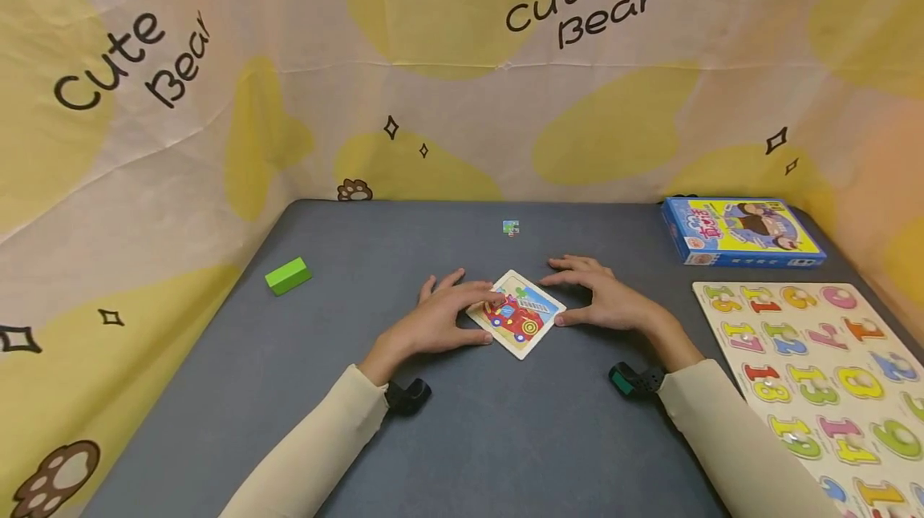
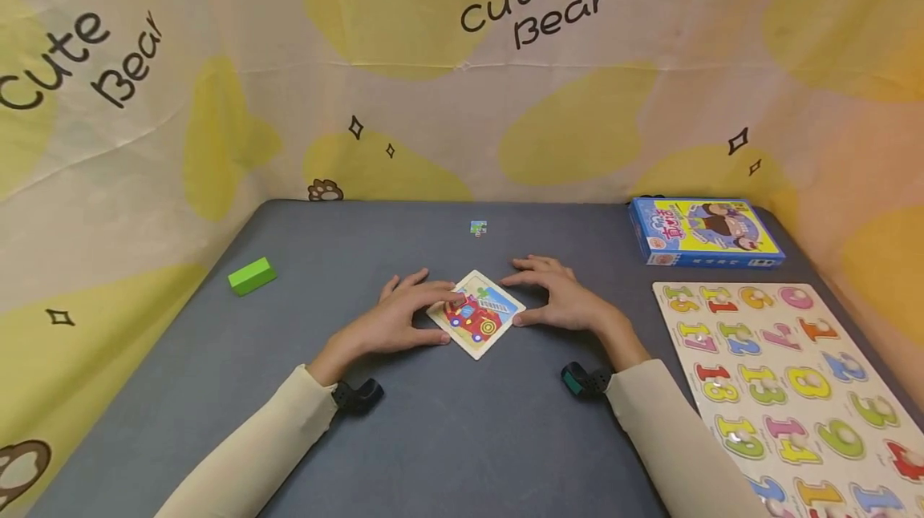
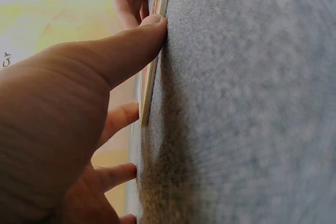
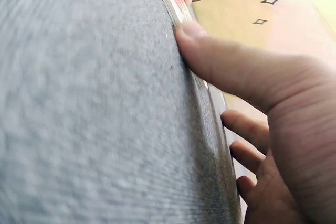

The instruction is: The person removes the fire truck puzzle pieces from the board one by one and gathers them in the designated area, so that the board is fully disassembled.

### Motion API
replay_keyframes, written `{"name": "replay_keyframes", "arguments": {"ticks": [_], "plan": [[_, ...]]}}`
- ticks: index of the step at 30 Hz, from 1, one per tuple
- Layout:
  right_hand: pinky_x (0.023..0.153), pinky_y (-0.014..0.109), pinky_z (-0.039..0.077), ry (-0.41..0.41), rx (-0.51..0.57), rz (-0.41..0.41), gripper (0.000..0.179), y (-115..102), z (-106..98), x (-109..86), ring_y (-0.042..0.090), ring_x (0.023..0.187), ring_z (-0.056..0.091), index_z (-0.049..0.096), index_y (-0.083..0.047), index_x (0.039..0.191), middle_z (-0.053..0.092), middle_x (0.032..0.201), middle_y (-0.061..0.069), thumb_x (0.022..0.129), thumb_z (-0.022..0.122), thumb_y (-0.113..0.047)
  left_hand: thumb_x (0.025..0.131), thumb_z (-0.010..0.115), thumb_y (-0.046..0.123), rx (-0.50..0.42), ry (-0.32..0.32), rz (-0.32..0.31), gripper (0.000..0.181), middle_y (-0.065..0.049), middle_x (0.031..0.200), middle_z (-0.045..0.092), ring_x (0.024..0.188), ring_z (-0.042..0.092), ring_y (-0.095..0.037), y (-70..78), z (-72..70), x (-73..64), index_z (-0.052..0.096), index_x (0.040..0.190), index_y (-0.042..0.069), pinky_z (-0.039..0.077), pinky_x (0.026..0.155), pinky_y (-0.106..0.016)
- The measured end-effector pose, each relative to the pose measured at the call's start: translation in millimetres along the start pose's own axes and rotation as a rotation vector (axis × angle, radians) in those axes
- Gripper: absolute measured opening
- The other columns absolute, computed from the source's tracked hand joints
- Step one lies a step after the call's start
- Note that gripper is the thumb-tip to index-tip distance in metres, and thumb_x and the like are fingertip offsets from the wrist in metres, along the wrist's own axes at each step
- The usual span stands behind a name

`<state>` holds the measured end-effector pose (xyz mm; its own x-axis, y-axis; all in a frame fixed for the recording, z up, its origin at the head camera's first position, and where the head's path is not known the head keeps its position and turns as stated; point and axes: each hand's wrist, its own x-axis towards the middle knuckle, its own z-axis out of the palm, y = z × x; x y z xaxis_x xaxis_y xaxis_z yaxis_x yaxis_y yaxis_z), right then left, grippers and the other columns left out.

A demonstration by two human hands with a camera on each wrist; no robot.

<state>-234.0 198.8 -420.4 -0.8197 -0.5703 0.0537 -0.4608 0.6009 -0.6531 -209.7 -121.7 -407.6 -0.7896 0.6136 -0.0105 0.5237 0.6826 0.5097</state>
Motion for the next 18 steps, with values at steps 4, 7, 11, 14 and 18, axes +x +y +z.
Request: {"name": "replay_keyframes", "arguments": {"ticks": [4, 7, 11, 14, 18], "plan": [[0.112, 0.071, 0.016, 0.076, -0.035, 0.002, 0.051, 3.2, -1.2, -0.5, 0.045, 0.148, 0.027, 0.065, -0.015, 0.138, 0.044, 0.157, 0.020, 0.090, 0.079, -0.026, 0.086, 0.081, 0.041, 0.042, 0.041, 0.001, 0.062, 0.000, 0.145, 0.058, 0.149, 0.032, -0.034, 1.2, 0.9, 1.8, 0.059, 0.143, 0.033, 0.010, 0.118, -0.072], [0.108, 0.067, 0.020, 0.114, -0.067, 0.011, 0.046, 2.7, -1.3, -0.8, 0.044, 0.143, 0.031, 0.064, -0.013, 0.137, 0.046, 0.155, 0.021, 0.094, 0.074, -0.024, 0.085, 0.082, 0.043, 0.070, 0.057, 0.003, 0.062, 0.000, 0.137, 0.060, 0.141, 0.038, -0.028, 1.2, 1.7, 2.5, 0.060, 0.143, 0.032, 0.016, 0.118, -0.067], [0.110, 0.068, 0.017, 0.094, -0.093, 0.062, 0.057, -3.1, 0.1, -1.7, 0.044, 0.147, 0.027, 0.060, -0.013, 0.142, 0.041, 0.158, 0.021, 0.091, 0.075, -0.035, 0.085, 0.081, 0.043, 0.072, 0.061, 0.003, 0.063, 0.001, 0.137, 0.060, 0.137, 0.040, -0.026, 0.7, 2.5, 3.0, 0.059, 0.143, 0.031, 0.019, 0.118, -0.064], [0.113, 0.071, 0.011, 0.037, -0.130, 0.100, 0.082, -10.5, 2.7, -1.9, 0.046, 0.151, 0.020, 0.053, -0.015, 0.149, 0.033, 0.163, 0.021, 0.080, 0.082, -0.050, 0.086, 0.080, 0.042, 0.066, 0.068, 0.006, 0.061, 0.001, 0.138, 0.060, 0.137, 0.040, -0.027, 0.1, 3.2, 3.4, 0.060, 0.142, 0.029, 0.020, 0.118, -0.063], [0.114, 0.073, 0.007, -0.014, -0.186, 0.109, 0.111, -21.1, 9.5, -1.5, 0.048, 0.153, 0.014, 0.045, -0.014, 0.154, 0.026, 0.166, 0.022, 0.064, 0.090, -0.062, 0.087, 0.079, 0.042, 0.064, 0.077, 0.006, 0.058, 0.000, 0.140, 0.060, 0.137, 0.041, -0.028, 0.8, 3.4, 3.0, 0.061, 0.141, 0.028, 0.020, 0.117, -0.064]]}}
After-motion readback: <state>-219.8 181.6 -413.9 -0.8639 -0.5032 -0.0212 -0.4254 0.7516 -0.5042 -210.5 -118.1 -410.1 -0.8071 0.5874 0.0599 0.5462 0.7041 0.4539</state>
